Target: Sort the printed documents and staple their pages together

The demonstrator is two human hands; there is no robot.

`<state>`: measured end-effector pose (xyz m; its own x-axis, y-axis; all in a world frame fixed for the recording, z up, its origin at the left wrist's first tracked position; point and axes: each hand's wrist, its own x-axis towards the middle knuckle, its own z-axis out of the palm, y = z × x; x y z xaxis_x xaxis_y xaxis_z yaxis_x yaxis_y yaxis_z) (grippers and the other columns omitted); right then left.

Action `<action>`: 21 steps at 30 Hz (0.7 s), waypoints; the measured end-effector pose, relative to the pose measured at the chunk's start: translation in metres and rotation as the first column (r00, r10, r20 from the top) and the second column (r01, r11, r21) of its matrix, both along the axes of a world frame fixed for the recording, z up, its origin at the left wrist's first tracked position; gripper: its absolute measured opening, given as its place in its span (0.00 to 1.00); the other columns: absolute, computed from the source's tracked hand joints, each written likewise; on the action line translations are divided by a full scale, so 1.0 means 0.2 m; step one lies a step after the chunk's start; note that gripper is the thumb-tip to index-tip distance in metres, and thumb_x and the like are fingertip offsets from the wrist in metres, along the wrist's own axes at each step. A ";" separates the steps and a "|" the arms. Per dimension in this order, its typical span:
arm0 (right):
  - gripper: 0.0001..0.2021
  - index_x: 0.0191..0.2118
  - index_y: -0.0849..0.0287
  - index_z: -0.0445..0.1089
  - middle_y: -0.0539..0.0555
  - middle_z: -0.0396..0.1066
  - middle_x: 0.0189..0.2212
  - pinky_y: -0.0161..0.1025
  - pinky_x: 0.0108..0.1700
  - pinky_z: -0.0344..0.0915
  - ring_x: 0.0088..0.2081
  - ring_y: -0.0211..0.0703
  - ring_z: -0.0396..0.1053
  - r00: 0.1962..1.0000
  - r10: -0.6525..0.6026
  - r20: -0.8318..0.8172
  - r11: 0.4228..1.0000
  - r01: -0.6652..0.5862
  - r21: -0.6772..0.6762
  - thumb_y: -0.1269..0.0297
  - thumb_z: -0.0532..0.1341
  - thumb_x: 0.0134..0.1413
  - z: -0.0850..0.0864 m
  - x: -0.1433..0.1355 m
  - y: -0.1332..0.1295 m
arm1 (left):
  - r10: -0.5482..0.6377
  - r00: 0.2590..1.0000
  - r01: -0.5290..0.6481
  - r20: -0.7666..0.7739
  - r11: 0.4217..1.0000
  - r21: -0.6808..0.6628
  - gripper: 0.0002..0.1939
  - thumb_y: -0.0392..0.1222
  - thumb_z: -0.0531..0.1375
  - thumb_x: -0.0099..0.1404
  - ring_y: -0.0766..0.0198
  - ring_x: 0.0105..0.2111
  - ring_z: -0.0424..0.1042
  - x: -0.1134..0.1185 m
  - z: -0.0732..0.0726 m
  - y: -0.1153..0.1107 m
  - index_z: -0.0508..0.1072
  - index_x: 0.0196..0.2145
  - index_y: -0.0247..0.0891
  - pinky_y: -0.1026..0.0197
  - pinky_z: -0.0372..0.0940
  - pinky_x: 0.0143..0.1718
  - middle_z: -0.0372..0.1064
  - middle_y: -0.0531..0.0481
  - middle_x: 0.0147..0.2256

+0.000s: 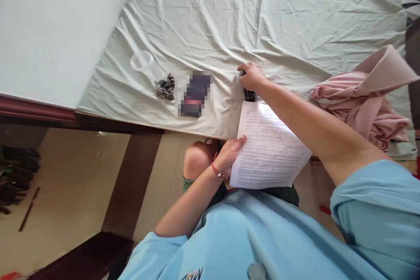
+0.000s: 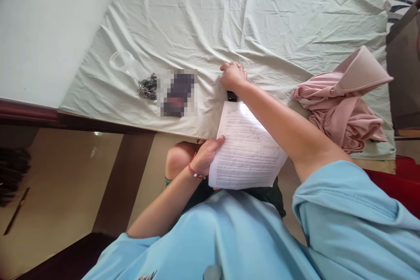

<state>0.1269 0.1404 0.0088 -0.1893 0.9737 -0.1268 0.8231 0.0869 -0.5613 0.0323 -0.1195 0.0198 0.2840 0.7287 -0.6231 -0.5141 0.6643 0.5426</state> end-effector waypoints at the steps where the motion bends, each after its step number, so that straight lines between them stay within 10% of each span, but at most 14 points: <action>1: 0.28 0.57 0.52 0.74 0.57 0.69 0.64 0.61 0.73 0.53 0.69 0.61 0.59 1.000 -0.002 -0.003 1.000 0.001 -0.002 0.70 0.59 0.48 0.00 0.00 0.00 | 0.002 1.000 -0.002 -0.010 1.000 0.010 0.28 0.61 0.76 0.51 0.40 0.51 0.80 0.00 -0.01 0.00 0.81 0.34 0.31 0.48 0.73 0.51 0.83 0.36 0.38; 21: 0.25 0.54 0.51 0.75 0.57 0.69 0.63 0.62 0.72 0.55 0.66 0.63 0.62 1.000 0.019 0.015 0.999 -0.018 -0.028 0.71 0.62 0.47 0.02 0.01 0.00 | 0.101 0.993 -0.104 -0.057 0.993 -0.050 0.21 0.54 0.73 0.60 0.45 0.45 0.82 0.06 -0.03 0.07 0.79 0.34 0.30 0.47 0.74 0.50 0.81 0.37 0.33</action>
<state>0.1286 0.1399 0.0127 -0.2050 0.9662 -0.1565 0.8300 0.0869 -0.5510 0.0433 -0.1060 0.0139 0.1746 0.7177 -0.6741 -0.5516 0.6384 0.5368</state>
